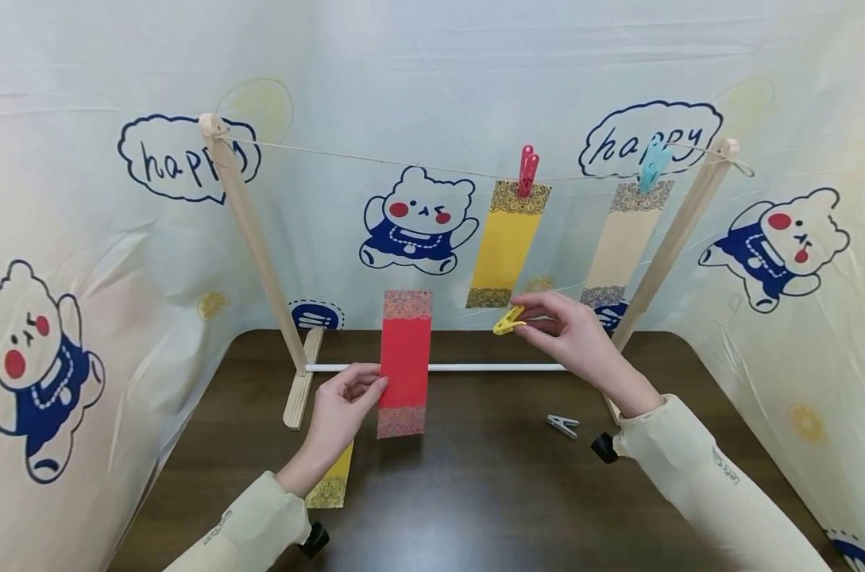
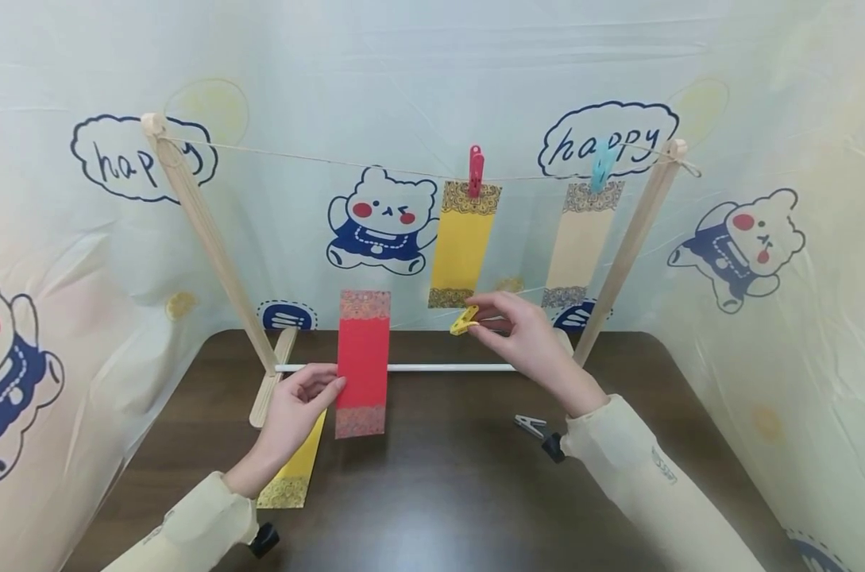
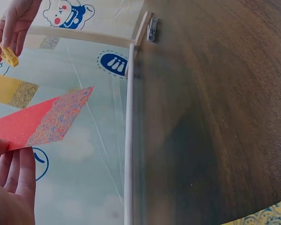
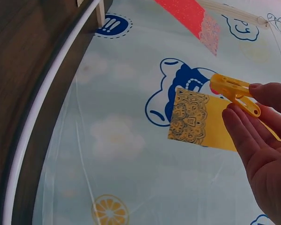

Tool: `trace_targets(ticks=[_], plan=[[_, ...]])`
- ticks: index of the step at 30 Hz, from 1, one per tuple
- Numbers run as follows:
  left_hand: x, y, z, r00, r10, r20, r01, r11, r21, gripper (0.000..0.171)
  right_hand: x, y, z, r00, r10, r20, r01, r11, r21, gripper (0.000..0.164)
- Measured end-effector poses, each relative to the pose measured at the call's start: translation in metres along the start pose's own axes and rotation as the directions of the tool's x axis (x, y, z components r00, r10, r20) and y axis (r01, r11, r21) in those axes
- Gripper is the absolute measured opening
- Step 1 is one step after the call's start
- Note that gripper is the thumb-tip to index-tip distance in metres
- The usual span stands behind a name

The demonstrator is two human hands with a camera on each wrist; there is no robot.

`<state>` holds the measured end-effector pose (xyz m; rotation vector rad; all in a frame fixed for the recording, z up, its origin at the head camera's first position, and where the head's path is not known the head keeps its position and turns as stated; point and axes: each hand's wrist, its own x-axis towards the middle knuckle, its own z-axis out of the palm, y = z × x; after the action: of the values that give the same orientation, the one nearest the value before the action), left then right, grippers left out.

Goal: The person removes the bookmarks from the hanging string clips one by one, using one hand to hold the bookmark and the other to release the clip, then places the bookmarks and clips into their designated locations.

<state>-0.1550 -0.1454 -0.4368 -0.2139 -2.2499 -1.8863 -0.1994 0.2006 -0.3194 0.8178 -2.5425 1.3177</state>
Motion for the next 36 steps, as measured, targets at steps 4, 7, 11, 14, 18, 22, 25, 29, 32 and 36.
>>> trace_targets(ticks=[4, 7, 11, 14, 18, 22, 25, 29, 32, 36], plan=[[-0.001, -0.004, -0.001, 1.000, -0.008, 0.004, 0.008, 1.000, 0.019, 0.021, -0.004, 0.008, -0.001, 1.000, -0.012, 0.001, 0.012, 1.000, -0.023, 0.040], [-0.005, -0.008, -0.002, 1.000, -0.023, 0.000, 0.023, 0.999, 0.023, 0.021, -0.008, 0.013, 0.001, 1.000, -0.013, 0.006, 0.013, 0.999, -0.035, 0.039], [-0.012, -0.014, -0.003, 0.998, -0.057, 0.006, 0.057, 0.998, 0.016, 0.022, -0.014, 0.020, 0.006, 1.000, 0.004, 0.010, -0.003, 1.000, -0.020, 0.034], [-0.016, -0.019, -0.004, 0.998, -0.069, 0.007, 0.069, 0.997, 0.024, 0.021, -0.019, 0.026, 0.010, 1.000, 0.023, 0.012, -0.023, 1.000, -0.005, 0.033], [-0.015, -0.022, -0.006, 0.998, -0.055, 0.001, 0.055, 0.998, 0.034, 0.020, -0.020, 0.031, 0.013, 1.000, 0.015, 0.007, -0.015, 0.999, -0.031, 0.038], [-0.013, -0.023, -0.008, 0.999, -0.046, 0.008, 0.045, 0.998, 0.048, 0.020, -0.021, 0.035, 0.013, 0.999, -0.039, -0.003, 0.039, 0.995, -0.093, 0.040], [-0.014, -0.024, -0.008, 0.999, -0.037, 0.010, 0.037, 0.998, 0.052, 0.020, -0.023, 0.040, 0.013, 0.997, -0.079, -0.008, 0.077, 0.991, -0.107, 0.038], [-0.014, -0.024, -0.010, 1.000, -0.015, 0.011, 0.015, 0.999, 0.045, 0.020, -0.026, 0.044, 0.014, 0.994, -0.108, -0.017, 0.105, 0.990, -0.097, 0.037], [-0.015, -0.024, -0.011, 1.000, -0.015, 0.021, 0.014, 0.999, 0.042, 0.021, -0.029, 0.045, 0.015, 0.996, -0.093, -0.009, 0.091, 0.990, -0.104, 0.040], [-0.016, -0.025, -0.012, 0.999, -0.032, 0.013, 0.031, 0.998, 0.045, 0.021, -0.031, 0.046, 0.015, 0.999, -0.042, 0.035, 0.046, 0.990, -0.134, 0.041]])
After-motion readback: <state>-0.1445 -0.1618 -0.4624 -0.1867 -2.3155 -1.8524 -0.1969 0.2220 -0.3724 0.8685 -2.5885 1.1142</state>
